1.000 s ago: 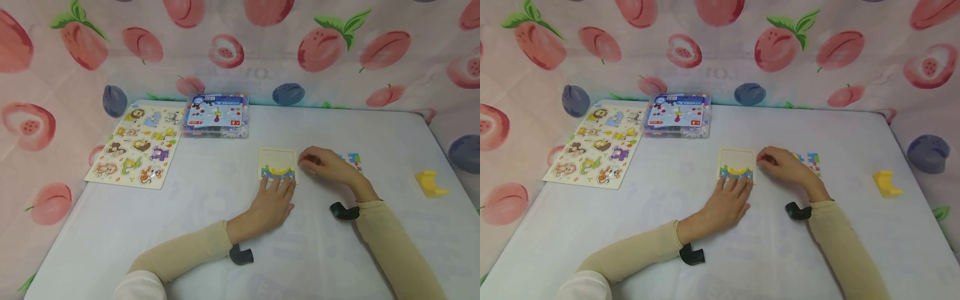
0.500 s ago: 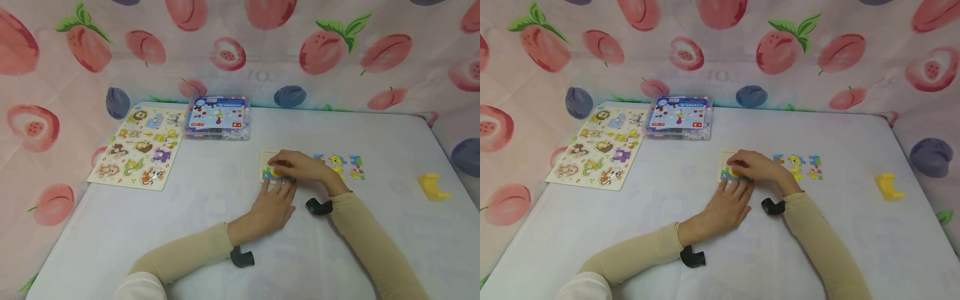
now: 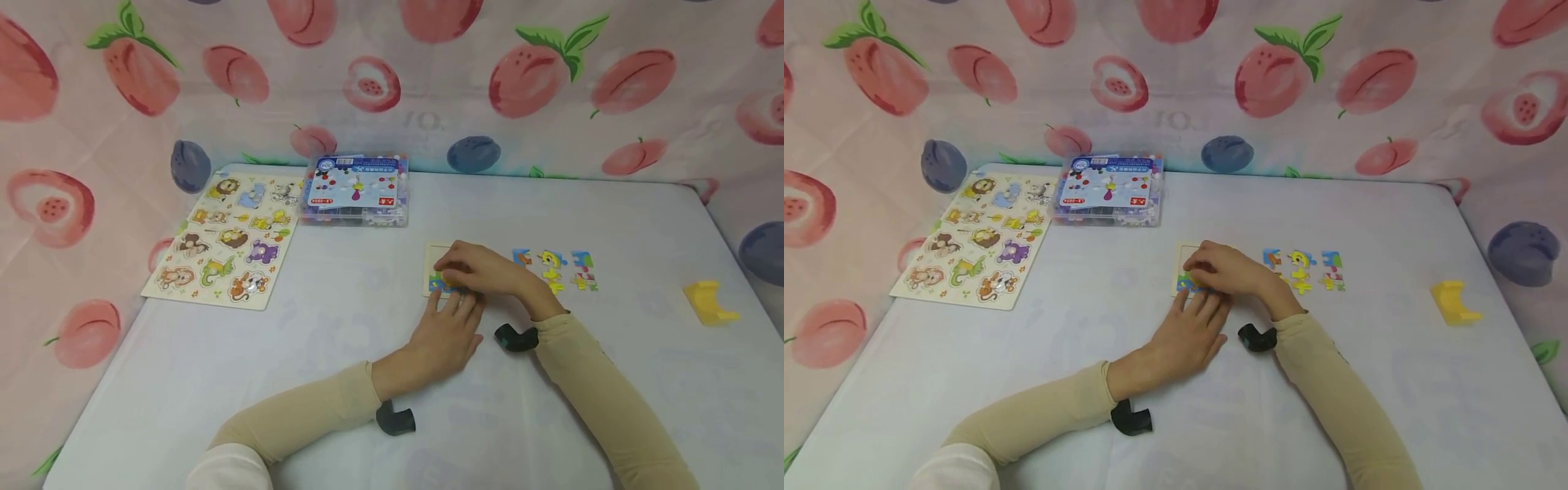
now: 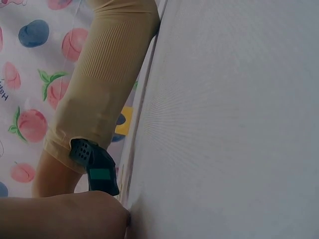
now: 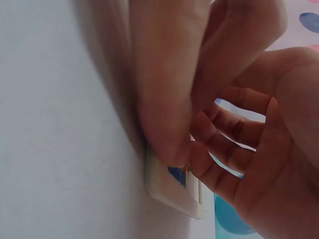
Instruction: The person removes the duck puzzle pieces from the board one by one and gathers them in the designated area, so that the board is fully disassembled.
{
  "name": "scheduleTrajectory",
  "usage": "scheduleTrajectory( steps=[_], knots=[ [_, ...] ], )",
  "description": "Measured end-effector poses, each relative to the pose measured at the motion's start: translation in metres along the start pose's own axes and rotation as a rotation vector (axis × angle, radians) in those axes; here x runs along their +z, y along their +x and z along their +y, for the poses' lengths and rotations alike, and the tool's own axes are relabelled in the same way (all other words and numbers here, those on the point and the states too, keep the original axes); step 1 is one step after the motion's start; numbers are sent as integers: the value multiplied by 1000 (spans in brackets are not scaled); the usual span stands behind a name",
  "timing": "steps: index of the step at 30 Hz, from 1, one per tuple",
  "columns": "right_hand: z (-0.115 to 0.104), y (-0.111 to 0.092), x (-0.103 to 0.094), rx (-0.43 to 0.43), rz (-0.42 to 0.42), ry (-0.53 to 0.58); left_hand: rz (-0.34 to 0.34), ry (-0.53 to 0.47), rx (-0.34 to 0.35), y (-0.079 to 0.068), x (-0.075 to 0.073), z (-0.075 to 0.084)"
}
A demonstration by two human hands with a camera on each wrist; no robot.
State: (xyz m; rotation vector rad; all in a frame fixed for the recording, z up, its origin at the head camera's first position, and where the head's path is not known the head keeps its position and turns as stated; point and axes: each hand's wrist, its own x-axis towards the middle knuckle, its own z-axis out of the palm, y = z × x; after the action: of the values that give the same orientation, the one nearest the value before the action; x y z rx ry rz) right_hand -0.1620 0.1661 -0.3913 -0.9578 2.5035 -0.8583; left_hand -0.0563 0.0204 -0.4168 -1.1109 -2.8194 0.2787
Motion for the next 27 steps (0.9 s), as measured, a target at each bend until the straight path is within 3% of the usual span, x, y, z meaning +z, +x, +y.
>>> scheduleTrajectory(
  steps=[9,20,27],
  knots=[
    [0,0,4,-7,31,47,-21,-20,-3,0,-3,0],
    [0,3,10,-6,57,258,-29,-11,10,0,-3,0],
    [3,-3,1,12,107,349,-17,-4,-1,1,-3,0]
  ],
)
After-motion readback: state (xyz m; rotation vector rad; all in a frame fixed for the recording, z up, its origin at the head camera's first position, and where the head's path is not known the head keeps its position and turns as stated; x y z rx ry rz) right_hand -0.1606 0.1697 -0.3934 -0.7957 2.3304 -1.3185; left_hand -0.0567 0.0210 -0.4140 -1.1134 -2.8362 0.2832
